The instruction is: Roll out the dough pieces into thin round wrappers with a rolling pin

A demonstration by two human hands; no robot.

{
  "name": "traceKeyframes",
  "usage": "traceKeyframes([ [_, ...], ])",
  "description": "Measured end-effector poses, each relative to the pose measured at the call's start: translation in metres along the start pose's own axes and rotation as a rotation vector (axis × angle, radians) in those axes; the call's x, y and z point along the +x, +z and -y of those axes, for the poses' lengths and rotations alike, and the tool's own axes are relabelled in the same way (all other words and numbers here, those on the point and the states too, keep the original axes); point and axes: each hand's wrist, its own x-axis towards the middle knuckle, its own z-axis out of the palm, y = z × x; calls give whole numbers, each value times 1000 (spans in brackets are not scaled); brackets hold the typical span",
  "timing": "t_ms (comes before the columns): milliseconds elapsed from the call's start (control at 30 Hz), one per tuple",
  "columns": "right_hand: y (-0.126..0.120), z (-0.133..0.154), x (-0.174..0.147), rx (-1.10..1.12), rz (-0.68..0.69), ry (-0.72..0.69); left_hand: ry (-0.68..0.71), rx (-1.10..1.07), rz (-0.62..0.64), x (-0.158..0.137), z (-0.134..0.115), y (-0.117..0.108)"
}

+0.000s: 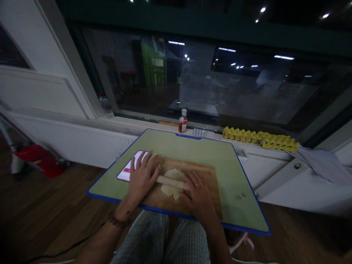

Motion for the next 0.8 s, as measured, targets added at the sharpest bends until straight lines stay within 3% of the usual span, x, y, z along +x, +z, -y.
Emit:
traceKeyframes([
  [100,-1,-5,-12,-5,12,91,-88,-22,-39,-8,8,-3],
  [233,0,-5,-22,14,-61,316,-108,-124,-3,-28,-3,-13],
  [400,-4,-11,-7,407,-316,598,-2,-244,197,-31,-19,-14],
  [467,-5,-13,2,564,-379,627,14,-269,318,-27,-22,-10],
  [600,-2,-13,14,738,-364,625,44,-284,469,-21,-30,-8],
  [800,-2,-6,15,743,-368,570,7,-308,625,-7,-38,-12],
])
